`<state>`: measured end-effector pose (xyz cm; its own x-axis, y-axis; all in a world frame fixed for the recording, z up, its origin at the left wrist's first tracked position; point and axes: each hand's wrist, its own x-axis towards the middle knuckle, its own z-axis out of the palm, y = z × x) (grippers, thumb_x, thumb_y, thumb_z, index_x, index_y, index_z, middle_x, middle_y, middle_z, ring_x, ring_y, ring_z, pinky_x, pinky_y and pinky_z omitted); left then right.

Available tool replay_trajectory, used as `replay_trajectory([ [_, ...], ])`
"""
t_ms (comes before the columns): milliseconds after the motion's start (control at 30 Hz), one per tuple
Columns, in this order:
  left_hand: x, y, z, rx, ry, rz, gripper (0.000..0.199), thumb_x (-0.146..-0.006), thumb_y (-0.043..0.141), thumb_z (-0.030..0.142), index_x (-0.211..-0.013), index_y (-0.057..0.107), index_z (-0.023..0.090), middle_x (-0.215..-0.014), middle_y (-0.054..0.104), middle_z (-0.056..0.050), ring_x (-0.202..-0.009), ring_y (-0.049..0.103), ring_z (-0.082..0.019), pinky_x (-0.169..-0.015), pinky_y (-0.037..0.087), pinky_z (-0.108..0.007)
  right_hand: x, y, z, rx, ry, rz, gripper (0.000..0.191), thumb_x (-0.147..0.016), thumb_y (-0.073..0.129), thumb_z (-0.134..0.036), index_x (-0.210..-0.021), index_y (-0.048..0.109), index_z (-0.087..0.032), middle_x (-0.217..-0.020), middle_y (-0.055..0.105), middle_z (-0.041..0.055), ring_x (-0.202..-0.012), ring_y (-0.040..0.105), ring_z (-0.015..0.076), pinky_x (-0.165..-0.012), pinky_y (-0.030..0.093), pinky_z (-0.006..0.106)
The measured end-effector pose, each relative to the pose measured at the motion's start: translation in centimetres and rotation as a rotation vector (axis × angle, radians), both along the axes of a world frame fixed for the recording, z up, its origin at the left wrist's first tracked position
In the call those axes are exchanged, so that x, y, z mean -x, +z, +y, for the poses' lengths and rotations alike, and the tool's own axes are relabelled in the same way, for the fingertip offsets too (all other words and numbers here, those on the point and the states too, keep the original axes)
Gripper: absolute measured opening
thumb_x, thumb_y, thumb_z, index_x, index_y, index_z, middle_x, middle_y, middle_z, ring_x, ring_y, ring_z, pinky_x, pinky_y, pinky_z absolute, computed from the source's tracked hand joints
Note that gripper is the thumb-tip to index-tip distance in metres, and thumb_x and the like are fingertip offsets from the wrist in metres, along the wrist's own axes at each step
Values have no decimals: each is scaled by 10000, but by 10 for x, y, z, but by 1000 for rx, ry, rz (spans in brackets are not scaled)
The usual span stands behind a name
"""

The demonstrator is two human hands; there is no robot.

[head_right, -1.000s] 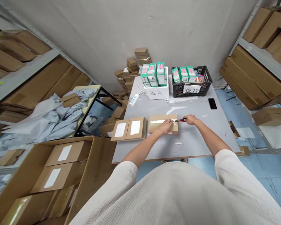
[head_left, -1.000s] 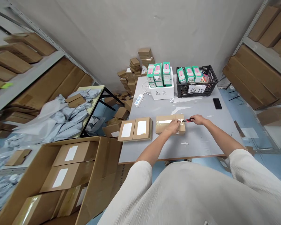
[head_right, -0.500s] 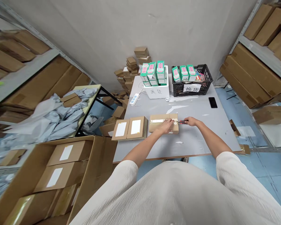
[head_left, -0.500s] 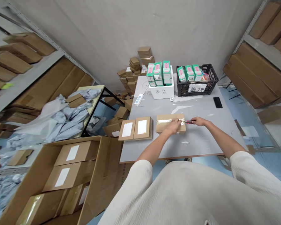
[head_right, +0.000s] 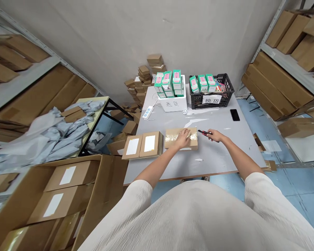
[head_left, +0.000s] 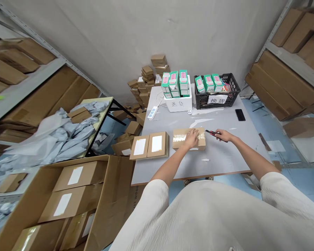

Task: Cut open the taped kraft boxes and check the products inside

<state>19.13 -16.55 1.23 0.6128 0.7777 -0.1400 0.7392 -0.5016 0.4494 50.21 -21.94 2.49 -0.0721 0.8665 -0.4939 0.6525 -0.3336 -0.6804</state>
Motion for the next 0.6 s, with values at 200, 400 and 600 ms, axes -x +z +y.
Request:
replay_trajectory([
  [200,-2,-3,14,-37,99,125,655,-1038,578,255,-1659,368,266,-1777,339,-177,-1645,339,-330,-1340,269,-515,12,4,-13,-188,123,-101,405,-1097,519,-485,-1339,771,-280,-1001,802,43,-885,720,229,-839,541,315],
  [400,-2,-11,24,18,87,170,779,-984,679,280,-1679,331,240,-1821,240,-230,-1702,211,-379,-1354,153,-596,21,3,-21,-273,258,-277,439,-999,666,-363,-1422,772,-314,-1139,751,81,-961,696,257,-840,506,313],
  [600,-1,-22,27,-28,55,194,671,-1060,539,341,-1692,365,197,-1791,334,-218,-1690,249,-377,-1354,199,-596,20,-5,-20,-309,297,-331,431,-998,666,-335,-1414,776,-318,-1128,747,78,-963,696,256,-818,504,310],
])
